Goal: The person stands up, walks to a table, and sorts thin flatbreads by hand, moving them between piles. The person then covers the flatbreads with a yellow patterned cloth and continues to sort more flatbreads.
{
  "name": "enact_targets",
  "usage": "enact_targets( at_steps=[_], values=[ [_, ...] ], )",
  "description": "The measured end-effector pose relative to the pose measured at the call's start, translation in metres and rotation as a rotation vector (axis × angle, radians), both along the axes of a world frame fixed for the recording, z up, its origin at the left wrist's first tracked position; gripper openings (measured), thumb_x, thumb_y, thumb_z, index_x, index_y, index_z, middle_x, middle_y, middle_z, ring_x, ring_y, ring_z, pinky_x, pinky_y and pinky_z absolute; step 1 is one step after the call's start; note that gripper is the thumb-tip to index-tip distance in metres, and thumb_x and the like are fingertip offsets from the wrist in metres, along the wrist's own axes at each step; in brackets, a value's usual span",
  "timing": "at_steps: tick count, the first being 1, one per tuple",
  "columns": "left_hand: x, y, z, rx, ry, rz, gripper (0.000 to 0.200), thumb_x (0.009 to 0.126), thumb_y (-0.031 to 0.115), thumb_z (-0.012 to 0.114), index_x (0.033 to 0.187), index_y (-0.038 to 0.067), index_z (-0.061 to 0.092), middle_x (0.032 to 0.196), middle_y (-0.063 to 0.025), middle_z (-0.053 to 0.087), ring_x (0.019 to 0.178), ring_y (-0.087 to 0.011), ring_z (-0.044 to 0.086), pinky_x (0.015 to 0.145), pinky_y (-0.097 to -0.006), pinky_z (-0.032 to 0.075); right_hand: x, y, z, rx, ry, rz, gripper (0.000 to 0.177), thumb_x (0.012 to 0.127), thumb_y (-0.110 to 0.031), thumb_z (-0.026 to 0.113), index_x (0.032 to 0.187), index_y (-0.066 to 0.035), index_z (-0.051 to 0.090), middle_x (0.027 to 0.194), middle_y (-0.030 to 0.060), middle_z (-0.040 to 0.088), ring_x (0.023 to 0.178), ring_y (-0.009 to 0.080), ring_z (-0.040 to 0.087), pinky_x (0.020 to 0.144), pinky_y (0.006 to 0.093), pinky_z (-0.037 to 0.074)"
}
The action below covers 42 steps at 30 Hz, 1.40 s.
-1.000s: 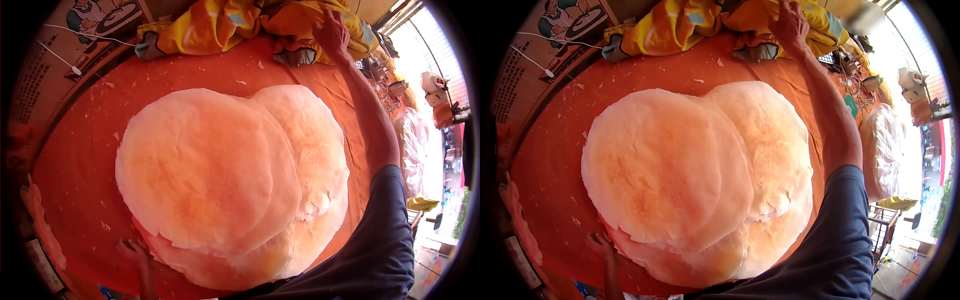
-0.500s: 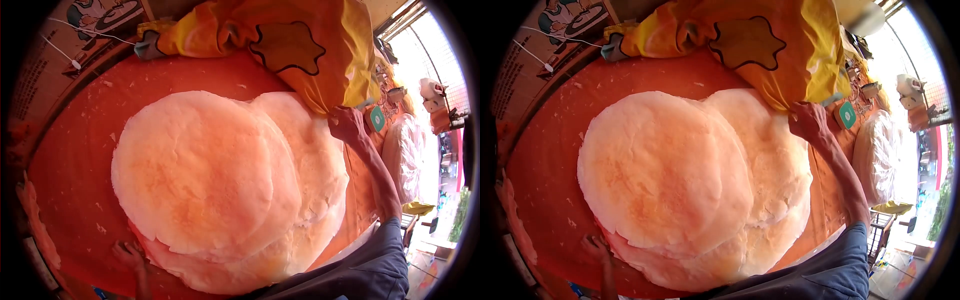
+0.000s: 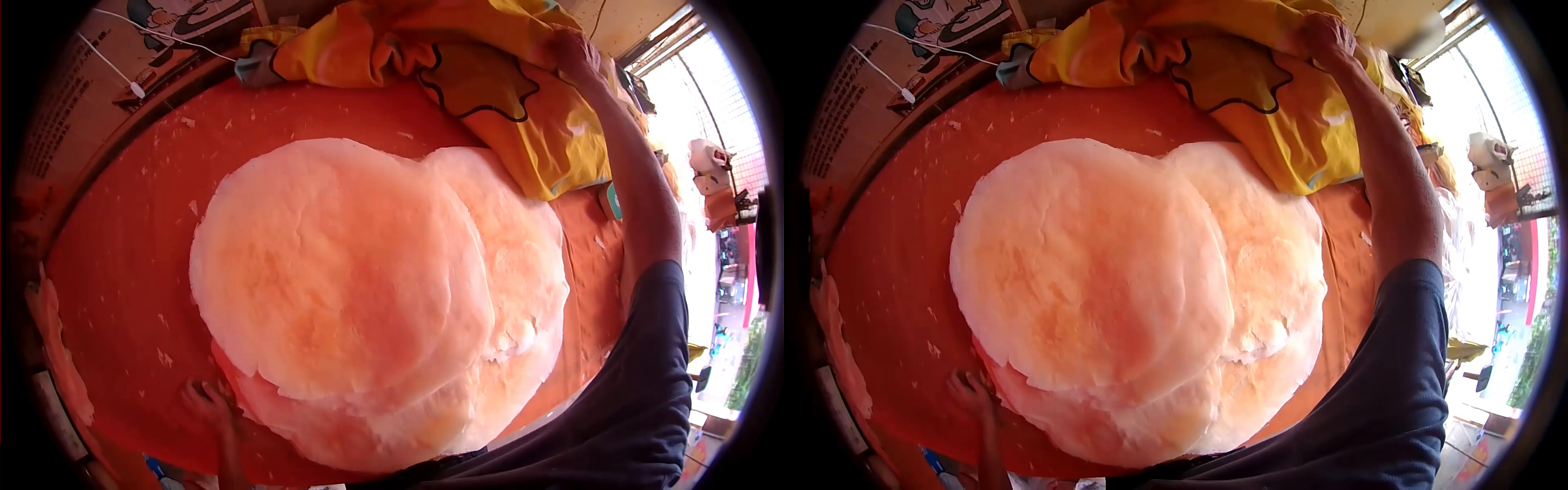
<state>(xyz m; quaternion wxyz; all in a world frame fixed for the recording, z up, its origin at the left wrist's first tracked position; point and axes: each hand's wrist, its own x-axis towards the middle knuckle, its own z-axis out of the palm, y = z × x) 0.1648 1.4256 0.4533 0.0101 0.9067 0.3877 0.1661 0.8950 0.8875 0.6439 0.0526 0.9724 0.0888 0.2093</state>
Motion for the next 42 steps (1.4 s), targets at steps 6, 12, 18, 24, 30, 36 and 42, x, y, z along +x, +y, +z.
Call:
enact_targets(
  at_steps=[6, 12, 18, 24, 30, 36, 42],
  values=[
    [0.001, 0.000, 0.002, 0.013, 0.038, 0.018, 0.035, 0.093, 0.024, 0.050, 0.113, -0.004, 0.054, 0.110, -0.0258, 0.053, 0.105, -0.0434, 0.051, 0.092, -0.0485, 0.041, -0.142, 0.006, 0.053, 0.422, -0.276, 0.216, 0.028, 0.083, -0.028, 0.058, 0.103, -0.013, 0.069, 0.090, 0.0133, 0.071, 0.077, 0.0340, 0.068, 0.070, 0.0414, 0.053],
    [0.008, -0.003, 0.008, 0.006, 0.044, 0.005, 0.036, 0.091, 0.023, 0.051, 0.113, -0.005, 0.054, 0.110, -0.0257, 0.054, 0.105, -0.0431, 0.050, 0.091, -0.0496, 0.041, -0.415, -0.011, 0.002, 0.215, 0.284, 0.947, 0.022, 0.067, -0.009, 0.071, 0.068, -0.005, 0.049, 0.064, 0.0077, 0.050, 0.048, 0.0222, 0.046, 0.043, 0.0348, 0.038],
    [0.008, -0.006, 0.011, 0.087, 0.066, -0.055, 0.036, 0.091, 0.023, 0.053, 0.113, -0.005, 0.055, 0.108, -0.0248, 0.055, 0.104, -0.0426, 0.050, 0.091, -0.0495, 0.041, -0.467, 0.020, 0.015, 0.521, 0.378, 1.011, 0.031, 0.066, -0.021, 0.084, 0.087, -0.004, 0.067, 0.081, 0.0087, 0.063, 0.059, 0.0208, 0.061, 0.050, 0.0318, 0.048],
    [0.010, -0.006, 0.004, 0.118, 0.024, -0.033, 0.034, 0.089, 0.024, 0.055, 0.109, -0.003, 0.057, 0.104, -0.0226, 0.056, 0.101, -0.0413, 0.051, 0.089, -0.0502, 0.041, -0.323, 0.069, 0.014, 0.582, 0.261, 0.427, 0.030, 0.080, -0.030, 0.073, 0.087, -0.002, 0.068, 0.081, 0.0145, 0.067, 0.069, 0.0316, 0.064, 0.065, 0.0380, 0.051],
    [0.004, -0.003, 0.006, 0.121, -0.013, -0.011, 0.033, 0.087, 0.025, 0.057, 0.107, -0.002, 0.057, 0.103, -0.0224, 0.056, 0.101, -0.0415, 0.052, 0.089, -0.0505, 0.042, -0.278, 0.100, -0.009, 0.657, 0.596, 0.449, 0.025, 0.088, -0.027, 0.070, 0.097, -0.003, 0.073, 0.076, 0.0052, 0.069, 0.071, 0.0074, 0.056, 0.068, 0.0301, 0.049],
    [-0.012, 0.027, -0.033, -0.168, -0.122, -0.031, 0.042, 0.090, 0.029, 0.057, 0.119, -0.002, 0.057, 0.124, -0.0224, 0.057, 0.119, -0.0387, 0.051, 0.098, -0.0474, 0.042, -0.431, 0.190, 0.122, 0.672, 0.159, 1.085, 0.013, 0.079, -0.015, 0.062, 0.086, -0.004, 0.063, 0.071, 0.0069, 0.058, 0.062, 0.0190, 0.057, 0.053, 0.0345, 0.048],
    [-0.008, 0.019, -0.028, 0.025, -0.140, -0.135, 0.049, 0.085, 0.035, 0.061, 0.121, 0.001, 0.057, 0.121, -0.0219, 0.057, 0.116, -0.0402, 0.050, 0.097, -0.0494, 0.041, -0.670, 0.168, 0.014, 0.232, 0.819, 1.574, 0.048, 0.075, -0.015, 0.059, 0.119, 0.005, 0.059, 0.100, 0.0164, 0.062, 0.085, 0.0225, 0.063, 0.062, 0.0323, 0.053]
  ],
)
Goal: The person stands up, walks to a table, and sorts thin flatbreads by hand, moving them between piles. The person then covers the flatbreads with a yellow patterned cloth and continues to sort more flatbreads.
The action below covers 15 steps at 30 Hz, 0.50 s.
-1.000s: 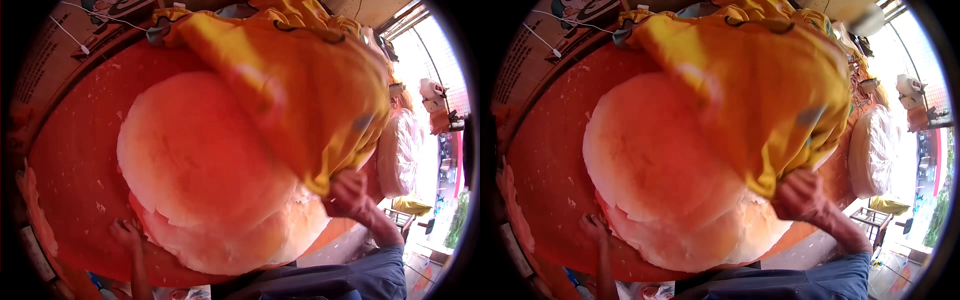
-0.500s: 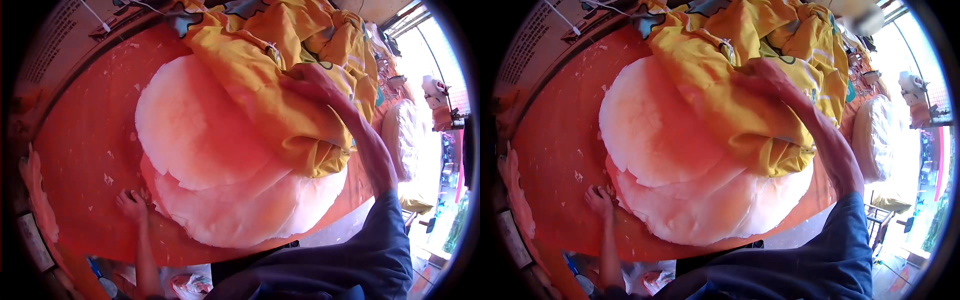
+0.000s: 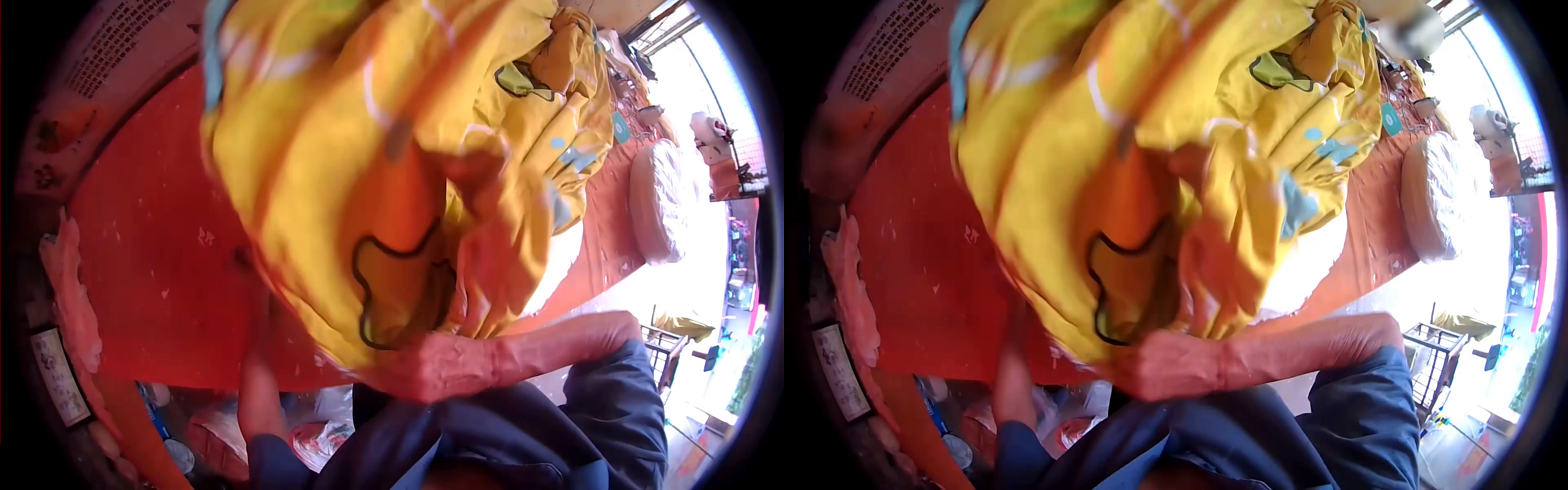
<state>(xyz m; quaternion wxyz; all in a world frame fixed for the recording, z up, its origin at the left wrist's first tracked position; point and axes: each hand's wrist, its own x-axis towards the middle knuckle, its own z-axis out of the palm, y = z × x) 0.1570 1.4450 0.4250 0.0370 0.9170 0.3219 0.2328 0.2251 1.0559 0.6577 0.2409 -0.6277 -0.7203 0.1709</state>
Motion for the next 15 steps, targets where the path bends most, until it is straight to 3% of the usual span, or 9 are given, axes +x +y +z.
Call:
enact_targets(
  at_steps=[2, 4, 6, 7, 9, 11, 12, 13, 15],
  values=[
    [-0.003, 0.001, 0.002, 0.006, -0.014, -0.007, 0.052, 0.084, 0.038, 0.063, 0.122, 0.002, 0.057, 0.120, -0.0217, 0.057, 0.115, -0.0407, 0.050, 0.097, -0.0500, 0.040, -0.032, -0.033, -0.038, -0.098, 0.136, -0.044, 0.047, 0.078, -0.013, 0.058, 0.122, 0.002, 0.058, 0.104, 0.0162, 0.062, 0.101, 0.0266, 0.064, 0.068, 0.0363, 0.056],
    [-0.005, 0.003, 0.003, -0.017, -0.016, 0.004, 0.055, 0.082, 0.040, 0.064, 0.122, 0.003, 0.057, 0.119, -0.0216, 0.056, 0.114, -0.0412, 0.050, 0.097, -0.0507, 0.040, -0.041, -0.062, -0.046, -0.224, 0.096, -0.222, 0.034, 0.081, -0.016, 0.066, 0.112, -0.004, 0.062, 0.098, 0.0130, 0.062, 0.085, 0.0280, 0.064, 0.067, 0.0389, 0.055],
    [-0.008, 0.007, -0.005, -0.048, 0.004, 0.024, 0.056, 0.081, 0.041, 0.065, 0.122, 0.004, 0.057, 0.117, -0.0214, 0.056, 0.112, -0.0418, 0.050, 0.096, -0.0519, 0.039, -0.035, -0.082, -0.035, -0.029, 0.095, -0.492, 0.036, 0.079, -0.019, 0.073, 0.111, -0.005, 0.064, 0.091, 0.0110, 0.062, 0.076, 0.0280, 0.063, 0.063, 0.0376, 0.054],
    [-0.012, 0.011, -0.008, -0.075, 0.018, 0.047, 0.057, 0.079, 0.042, 0.066, 0.122, 0.005, 0.058, 0.114, -0.0213, 0.056, 0.110, -0.0424, 0.050, 0.094, -0.0531, 0.039, -0.026, -0.087, -0.020, 0.000, 0.008, -0.562, 0.039, 0.076, -0.012, 0.072, 0.113, -0.004, 0.062, 0.083, 0.0080, 0.058, 0.074, 0.0238, 0.062, 0.062, 0.0384, 0.053],
    [-0.015, 0.013, 0.001, -0.087, 0.017, 0.018, 0.050, 0.089, 0.043, 0.058, 0.121, 0.005, 0.060, 0.120, -0.0228, 0.060, 0.119, -0.0444, 0.048, 0.100, -0.0515, 0.038, -0.024, -0.103, -0.023, 0.081, 0.225, -0.973, 0.039, 0.077, -0.005, 0.075, 0.113, -0.005, 0.062, 0.093, 0.0122, 0.066, 0.083, 0.0282, 0.068, 0.070, 0.0372, 0.056],
    [-0.013, 0.005, 0.026, -0.577, -0.128, 0.080, 0.049, 0.095, 0.041, 0.054, 0.124, 0.002, 0.058, 0.120, -0.0217, 0.061, 0.121, -0.0356, 0.051, 0.100, -0.0447, 0.040, -0.011, -0.120, -0.016, -0.054, 0.335, -1.361, 0.039, 0.080, -0.007, 0.076, 0.116, -0.006, 0.062, 0.088, 0.0118, 0.069, 0.078, 0.0223, 0.069, 0.070, 0.0327, 0.055],
    [-0.011, -0.003, 0.038, -0.575, -0.124, 0.076, 0.049, 0.095, 0.041, 0.054, 0.124, 0.002, 0.058, 0.120, -0.0217, 0.061, 0.121, -0.0356, 0.051, 0.100, -0.0447, 0.040, -0.005, -0.133, -0.033, 0.065, 0.356, -1.479, 0.037, 0.080, -0.011, 0.078, 0.114, -0.006, 0.063, 0.087, 0.0095, 0.070, 0.071, 0.0170, 0.066, 0.066, 0.0310, 0.053],
    [-0.009, -0.011, 0.050, -0.682, -0.182, -0.053, 0.047, 0.097, 0.039, 0.053, 0.126, 0.002, 0.057, 0.119, -0.0171, 0.062, 0.114, -0.0296, 0.055, 0.096, -0.0398, 0.042, -0.002, -0.145, -0.040, 0.183, 0.338, -1.512, 0.044, 0.077, -0.015, 0.081, 0.115, -0.006, 0.061, 0.081, 0.0076, 0.069, 0.065, 0.0150, 0.062, 0.061, 0.0297, 0.051],
    [0.000, -0.025, 0.064, -0.783, -0.236, -0.192, 0.044, 0.100, 0.036, 0.053, 0.127, 0.002, 0.057, 0.118, -0.0126, 0.063, 0.108, -0.0235, 0.058, 0.092, -0.0349, 0.044, 0.000, -0.156, -0.028, 0.058, -0.115, -1.712, 0.060, 0.072, -0.022, 0.086, 0.122, -0.006, 0.057, 0.084, 0.0101, 0.067, 0.067, 0.0180, 0.061, 0.060, 0.0324, 0.050]
  ],
)
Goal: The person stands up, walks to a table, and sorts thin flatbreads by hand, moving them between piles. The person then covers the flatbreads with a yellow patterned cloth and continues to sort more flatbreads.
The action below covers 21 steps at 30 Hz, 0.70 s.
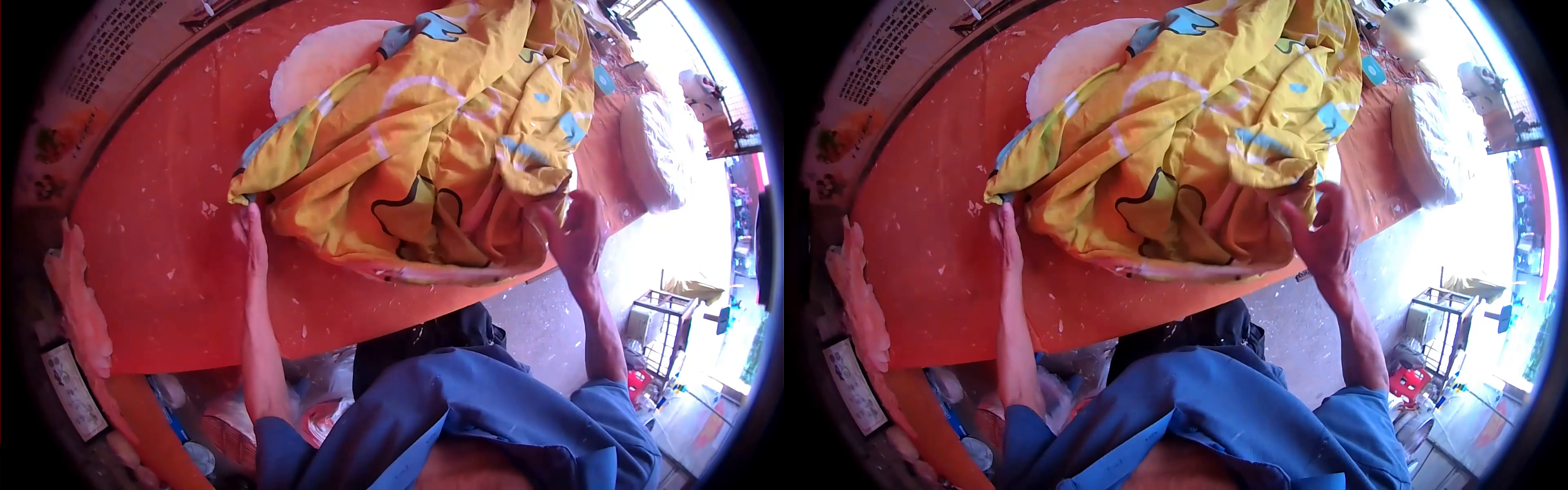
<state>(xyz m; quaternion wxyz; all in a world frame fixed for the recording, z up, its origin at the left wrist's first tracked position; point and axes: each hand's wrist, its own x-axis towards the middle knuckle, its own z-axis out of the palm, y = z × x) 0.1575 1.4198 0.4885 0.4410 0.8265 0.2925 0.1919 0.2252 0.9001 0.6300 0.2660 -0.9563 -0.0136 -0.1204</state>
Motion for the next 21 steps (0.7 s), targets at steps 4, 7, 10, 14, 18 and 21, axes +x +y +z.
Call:
enact_targets(
  at_steps=[4, 7, 10, 14, 18, 21],
  values=[
    [0.032, -0.012, 0.003, -0.528, -0.188, -0.214, 0.053, 0.095, 0.033, 0.065, 0.130, -0.005, 0.054, 0.124, -0.0065, 0.062, 0.112, -0.0176, 0.058, 0.094, -0.0327, 0.046, 0.023, 0.020, 0.008, -0.126, -0.097, 0.009, 0.071, 0.066, -0.029, 0.087, 0.124, -0.005, 0.054, 0.098, 0.0182, 0.065, 0.080, 0.0352, 0.065, 0.067, 0.0412, 0.051],
    [0.051, -0.012, 0.018, -0.525, -0.060, -0.004, 0.046, 0.095, 0.027, 0.065, 0.127, -0.005, 0.057, 0.121, -0.0092, 0.063, 0.106, -0.0163, 0.060, 0.089, -0.0293, 0.048, 0.028, 0.010, -0.008, 0.160, 0.125, 0.308, 0.042, 0.073, -0.017, 0.078, 0.109, 0.000, 0.065, 0.081, 0.0186, 0.066, 0.073, 0.0303, 0.067, 0.065, 0.0388, 0.051],
    [0.064, -0.018, 0.066, -0.471, -0.148, -0.065, 0.032, 0.096, 0.025, 0.064, 0.117, 0.000, 0.062, 0.105, -0.0035, 0.065, 0.090, -0.0118, 0.060, 0.076, -0.0286, 0.049, 0.028, -0.074, -0.006, 0.567, -0.041, 0.082, 0.035, 0.081, -0.005, 0.059, 0.115, -0.001, 0.064, 0.094, 0.0108, 0.067, 0.082, 0.0164, 0.064, 0.069, 0.0306, 0.052],
    [0.032, -0.061, 0.161, -0.776, -0.573, -0.219, 0.009, 0.098, 0.014, 0.056, 0.106, 0.010, 0.059, 0.084, 0.0029, 0.060, 0.068, -0.0095, 0.052, 0.057, -0.0271, 0.041, 0.003, -0.174, 0.037, -0.030, -0.421, -0.202, 0.029, 0.092, -0.010, 0.058, 0.119, 0.000, 0.062, 0.110, 0.0139, 0.065, 0.097, 0.0203, 0.064, 0.084, 0.0336, 0.052],
    [-0.054, -0.083, 0.154, -1.012, -0.384, -0.496, 0.051, 0.093, 0.025, 0.051, 0.139, 0.007, 0.043, 0.124, -0.0141, 0.062, 0.094, -0.0267, 0.066, 0.056, -0.0363, 0.055, -0.063, -0.305, -0.083, 1.279, -0.211, -0.696, 0.042, 0.095, -0.022, 0.059, 0.128, 0.003, 0.054, 0.112, 0.0150, 0.064, 0.101, 0.0258, 0.064, 0.085, 0.0366, 0.054],
    [-0.081, -0.111, 0.138, -0.691, 0.304, -0.917, 0.049, 0.084, 0.006, 0.067, 0.131, 0.001, 0.051, 0.114, -0.0102, 0.067, 0.099, -0.0212, 0.066, 0.075, -0.0359, 0.058, -0.126, -0.303, -0.116, 1.152, 0.056, -0.848, 0.045, 0.091, -0.026, 0.064, 0.125, 0.002, 0.056, 0.105, 0.0116, 0.064, 0.093, 0.0231, 0.065, 0.078, 0.0358, 0.056]
  ],
)
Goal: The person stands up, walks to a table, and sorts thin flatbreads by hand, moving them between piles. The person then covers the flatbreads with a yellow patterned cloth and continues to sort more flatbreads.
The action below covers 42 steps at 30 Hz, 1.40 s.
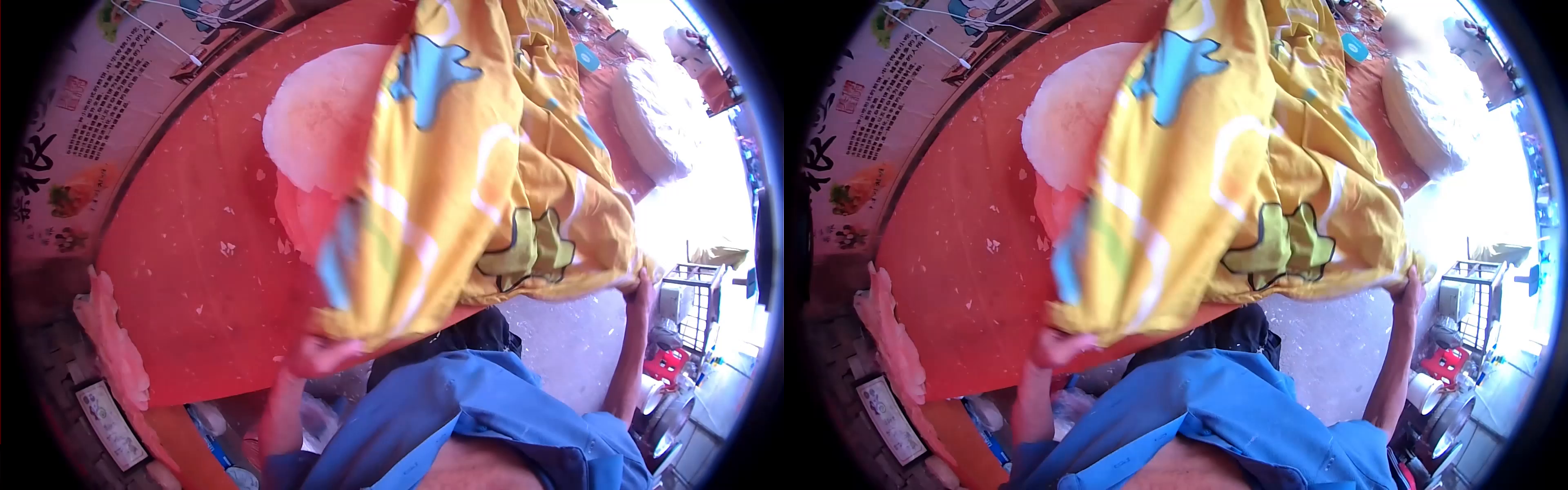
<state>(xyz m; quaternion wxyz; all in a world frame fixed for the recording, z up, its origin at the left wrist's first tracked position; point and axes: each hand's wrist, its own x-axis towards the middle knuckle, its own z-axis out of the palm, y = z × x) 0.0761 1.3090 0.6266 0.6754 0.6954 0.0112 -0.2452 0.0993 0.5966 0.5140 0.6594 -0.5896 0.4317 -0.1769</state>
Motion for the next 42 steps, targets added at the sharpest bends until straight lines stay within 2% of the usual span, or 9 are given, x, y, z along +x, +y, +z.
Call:
enact_targets(
  at_steps=[2, 7, 16, 21, 27, 30, 34, 38, 42],
  values=[
    [0.022, -0.040, 0.036, 0.282, 0.056, -0.348, 0.007, 0.087, 0.008, 0.069, 0.092, 0.003, 0.070, 0.085, -0.0023, 0.070, 0.081, -0.0096, 0.063, 0.070, -0.0284, 0.051, 0.000, 0.028, 0.009, -0.053, 0.074, 0.067, 0.040, 0.090, -0.028, 0.065, 0.118, 0.000, 0.060, 0.097, 0.0070, 0.063, 0.082, 0.0155, 0.063, 0.072, 0.0292, 0.054],
    [0.120, -0.051, 0.095, -0.084, -0.065, -0.320, 0.027, 0.092, 0.011, 0.065, 0.116, -0.001, 0.061, 0.101, -0.0073, 0.069, 0.094, -0.0170, 0.064, 0.083, -0.0318, 0.052, 0.123, 0.040, 0.066, -0.303, -0.144, 0.421, 0.033, 0.093, -0.029, 0.060, 0.109, -0.001, 0.065, 0.095, 0.0039, 0.062, 0.091, 0.0129, 0.057, 0.080, 0.0270, 0.045],
    [0.339, 0.260, 0.313, -0.341, -0.963, 0.933, 0.040, 0.098, 0.017, 0.051, 0.127, -0.010, 0.051, 0.127, -0.0242, 0.057, 0.120, -0.0363, 0.055, 0.102, -0.0491, 0.049, 0.160, 0.076, 0.342, -0.715, -0.702, 0.361, 0.031, 0.084, -0.008, 0.064, 0.108, 0.011, 0.059, 0.107, 0.0207, 0.059, 0.094, 0.0325, 0.059, 0.077, 0.0441, 0.055],
    [0.331, 0.505, 0.157, -0.398, -0.525, 1.094, 0.024, 0.092, 0.015, 0.052, 0.107, -0.003, 0.058, 0.105, -0.0181, 0.064, 0.099, -0.0322, 0.064, 0.094, -0.0488, 0.055, 0.021, 0.139, 0.215, -0.125, -0.556, 0.153, 0.037, 0.075, 0.003, 0.069, 0.106, 0.018, 0.057, 0.113, 0.0312, 0.057, 0.096, 0.0459, 0.060, 0.075, 0.0561, 0.061],
    [0.211, 0.398, -0.062, -0.342, -0.070, 1.188, 0.067, 0.094, 0.053, 0.054, 0.125, -0.005, 0.048, 0.124, -0.0212, 0.058, 0.113, -0.0340, 0.059, 0.096, -0.0501, 0.051, -0.086, 0.312, 0.133, 0.013, 0.282, 1.264, 0.040, 0.089, -0.020, 0.071, 0.122, -0.001, 0.058, 0.114, 0.0101, 0.064, 0.099, 0.0252, 0.063, 0.091, 0.0377, 0.052],
    [0.183, 0.280, -0.064, 0.486, -0.113, 1.081, 0.064, 0.088, 0.046, 0.069, 0.134, 0.005, 0.052, 0.124, -0.0138, 0.058, 0.105, -0.0246, 0.060, 0.084, -0.0345, 0.053, -0.074, 0.379, 0.089, -0.249, -0.223, 1.457, 0.032, 0.087, -0.015, 0.069, 0.116, -0.003, 0.062, 0.111, 0.0127, 0.065, 0.104, 0.0249, 0.060, 0.092, 0.0393, 0.048],
    [0.107, 0.083, -0.018, 0.415, -0.639, 0.300, 0.030, 0.098, 0.020, 0.055, 0.122, 0.001, 0.057, 0.100, -0.0066, 0.061, 0.088, -0.0126, 0.059, 0.080, -0.0267, 0.051, -0.055, 0.448, 0.104, -0.187, -0.542, 1.506, 0.021, 0.080, -0.010, 0.068, 0.101, -0.007, 0.065, 0.098, 0.0127, 0.065, 0.094, 0.0274, 0.064, 0.083, 0.0412, 0.050],
    [0.013, -0.035, 0.013, 0.237, -0.644, -0.387, 0.079, 0.087, 0.065, 0.057, 0.125, -0.003, 0.056, 0.115, -0.0213, 0.062, 0.104, -0.0333, 0.064, 0.087, -0.0388, 0.051, -0.054, 0.464, 0.101, -0.382, -0.621, 1.673, 0.020, 0.078, -0.013, 0.070, 0.096, -0.007, 0.066, 0.097, 0.0131, 0.064, 0.092, 0.0322, 0.063, 0.081, 0.0421, 0.051],
    [-0.032, -0.064, -0.012, 0.224, -0.566, -0.352, 0.067, 0.083, 0.042, 0.071, 0.128, -0.004, 0.054, 0.112, -0.0234, 0.062, 0.103, -0.0387, 0.062, 0.090, -0.0418, 0.049, -0.062, 0.446, 0.086, -0.437, -0.652, 1.739, 0.027, 0.082, -0.017, 0.069, 0.104, -0.004, 0.062, 0.097, 0.0150, 0.064, 0.093, 0.0329, 0.063, 0.081, 0.0425, 0.051]
  ],
)
